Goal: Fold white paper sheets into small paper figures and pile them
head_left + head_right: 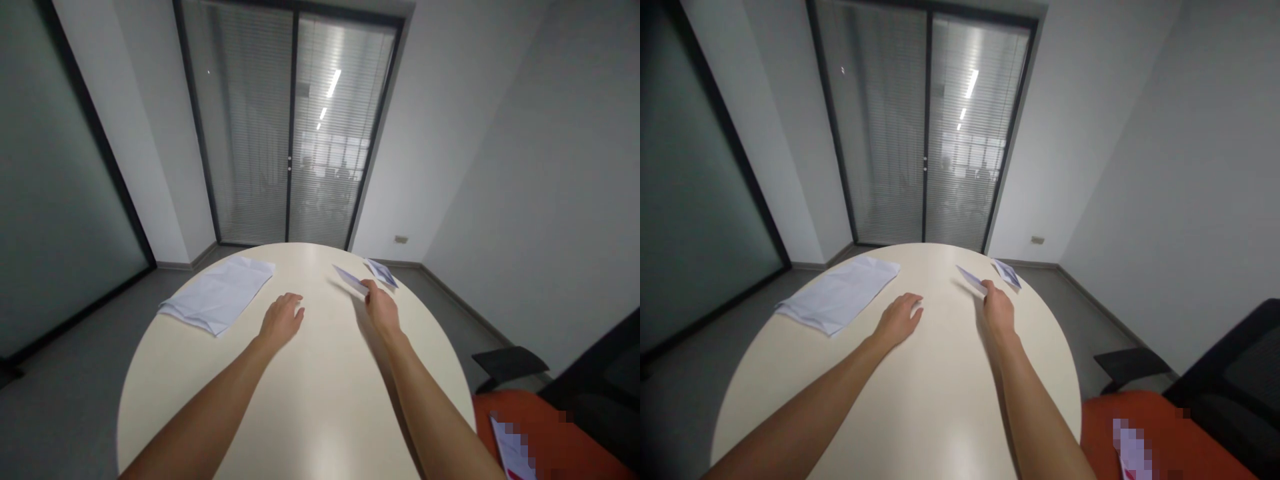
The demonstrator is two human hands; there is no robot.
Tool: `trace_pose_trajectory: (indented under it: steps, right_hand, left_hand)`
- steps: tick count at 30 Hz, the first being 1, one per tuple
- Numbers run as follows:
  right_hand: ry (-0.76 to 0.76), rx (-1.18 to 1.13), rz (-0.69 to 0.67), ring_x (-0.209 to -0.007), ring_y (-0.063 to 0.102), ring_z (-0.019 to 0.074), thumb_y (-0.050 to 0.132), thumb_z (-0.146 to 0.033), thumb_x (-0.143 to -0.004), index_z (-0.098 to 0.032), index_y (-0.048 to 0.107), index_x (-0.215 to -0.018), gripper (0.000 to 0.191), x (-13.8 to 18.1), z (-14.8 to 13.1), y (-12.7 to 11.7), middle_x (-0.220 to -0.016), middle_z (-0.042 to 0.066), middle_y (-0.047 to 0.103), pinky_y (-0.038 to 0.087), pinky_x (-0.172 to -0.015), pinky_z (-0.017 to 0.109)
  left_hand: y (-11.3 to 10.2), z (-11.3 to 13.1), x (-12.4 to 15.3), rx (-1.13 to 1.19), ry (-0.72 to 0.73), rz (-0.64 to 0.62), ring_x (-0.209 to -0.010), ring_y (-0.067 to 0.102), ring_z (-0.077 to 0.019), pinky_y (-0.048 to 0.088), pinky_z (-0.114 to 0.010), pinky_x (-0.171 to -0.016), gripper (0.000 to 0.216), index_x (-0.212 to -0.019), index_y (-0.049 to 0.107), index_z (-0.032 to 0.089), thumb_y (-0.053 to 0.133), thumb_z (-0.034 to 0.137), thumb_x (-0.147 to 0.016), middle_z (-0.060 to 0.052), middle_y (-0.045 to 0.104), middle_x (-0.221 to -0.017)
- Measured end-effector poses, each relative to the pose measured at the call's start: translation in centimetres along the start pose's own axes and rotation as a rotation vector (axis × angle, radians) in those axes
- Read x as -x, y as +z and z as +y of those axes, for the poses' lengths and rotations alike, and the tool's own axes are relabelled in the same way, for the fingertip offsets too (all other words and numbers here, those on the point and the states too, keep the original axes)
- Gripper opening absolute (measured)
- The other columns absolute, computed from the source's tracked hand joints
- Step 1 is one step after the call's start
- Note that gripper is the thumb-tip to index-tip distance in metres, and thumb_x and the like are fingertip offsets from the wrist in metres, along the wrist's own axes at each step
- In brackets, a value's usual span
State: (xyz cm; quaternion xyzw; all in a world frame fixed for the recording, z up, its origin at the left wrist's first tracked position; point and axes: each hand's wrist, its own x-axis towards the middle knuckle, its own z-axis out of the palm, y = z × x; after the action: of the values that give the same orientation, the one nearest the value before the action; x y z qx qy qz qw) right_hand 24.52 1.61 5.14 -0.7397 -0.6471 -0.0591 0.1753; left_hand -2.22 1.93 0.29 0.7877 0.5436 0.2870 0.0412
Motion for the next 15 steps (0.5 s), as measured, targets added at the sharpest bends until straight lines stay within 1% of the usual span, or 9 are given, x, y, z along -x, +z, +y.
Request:
trace_pose_trajectory:
  steps: [3, 6, 10, 12, 15]
  right_hand:
    - [0.009, 0.051, -0.008, -0.095, 0.068, 0.0242, 0.041, -0.007, -0.09, -0.024, 0.053, -0.138, 0.052, -1.0, 0.2, 0.1, -0.104, 0.01, 0.073, 0.046, -0.077, 0.03]
    - [0.034, 0.125, -0.01, -0.092, 0.069, 0.026, 0.037, -0.009, -0.093, -0.027, 0.055, -0.137, 0.05, -2.3, 0.5, 0.4, -0.105, 0.011, 0.073, 0.048, -0.076, 0.034]
    - [0.058, 0.201, -0.035, -0.094, 0.069, 0.027, 0.033, -0.009, -0.094, -0.024, 0.053, -0.14, 0.052, -4.1, 0.8, 0.9, -0.109, 0.015, 0.073, 0.05, -0.079, 0.037]
    - [0.051, 0.22, -0.06, -0.097, 0.068, 0.0277, 0.034, -0.01, -0.094, -0.024, 0.058, -0.137, 0.05, -4.8, 0.8, 1.2, -0.11, 0.016, 0.073, 0.05, -0.081, 0.039]
    - [0.021, 0.216, -0.094, -0.1, 0.068, 0.029, 0.039, -0.016, -0.096, -0.022, 0.067, -0.125, 0.041, -5.5, 0.8, 2.0, -0.108, 0.018, 0.073, 0.049, -0.083, 0.04]
  left_hand:
    - [0.0, -0.3, 0.0, 0.007, 0.002, -0.026, -0.113, 0.058, -0.0224, 0.044, -0.035, -0.102, 0.028, -0.12, 0.062, 0.019, 0.053, 0.023, -0.095, -0.007, 0.066, -0.122]
    - [-0.1, -0.4, -0.1, 0.006, 0.005, -0.045, -0.115, 0.056, -0.0231, 0.043, -0.036, -0.104, 0.028, -0.12, 0.063, 0.019, 0.053, 0.023, -0.094, -0.008, 0.066, -0.122]
    - [-0.3, -0.4, -0.3, 0.004, -0.005, -0.072, -0.117, 0.055, -0.0236, 0.041, -0.038, -0.105, 0.028, -0.12, 0.064, 0.021, 0.053, 0.023, -0.094, -0.008, 0.066, -0.123]
    - [-0.4, -0.5, -0.4, 0.008, -0.003, -0.076, -0.116, 0.055, -0.0235, 0.042, -0.038, -0.105, 0.028, -0.12, 0.064, 0.022, 0.053, 0.023, -0.094, -0.007, 0.066, -0.123]
    - [-0.3, -0.6, -0.6, 0.008, 0.007, -0.069, -0.115, 0.055, -0.0234, 0.043, -0.038, -0.103, 0.027, -0.119, 0.064, 0.021, 0.053, 0.023, -0.094, -0.007, 0.066, -0.12]
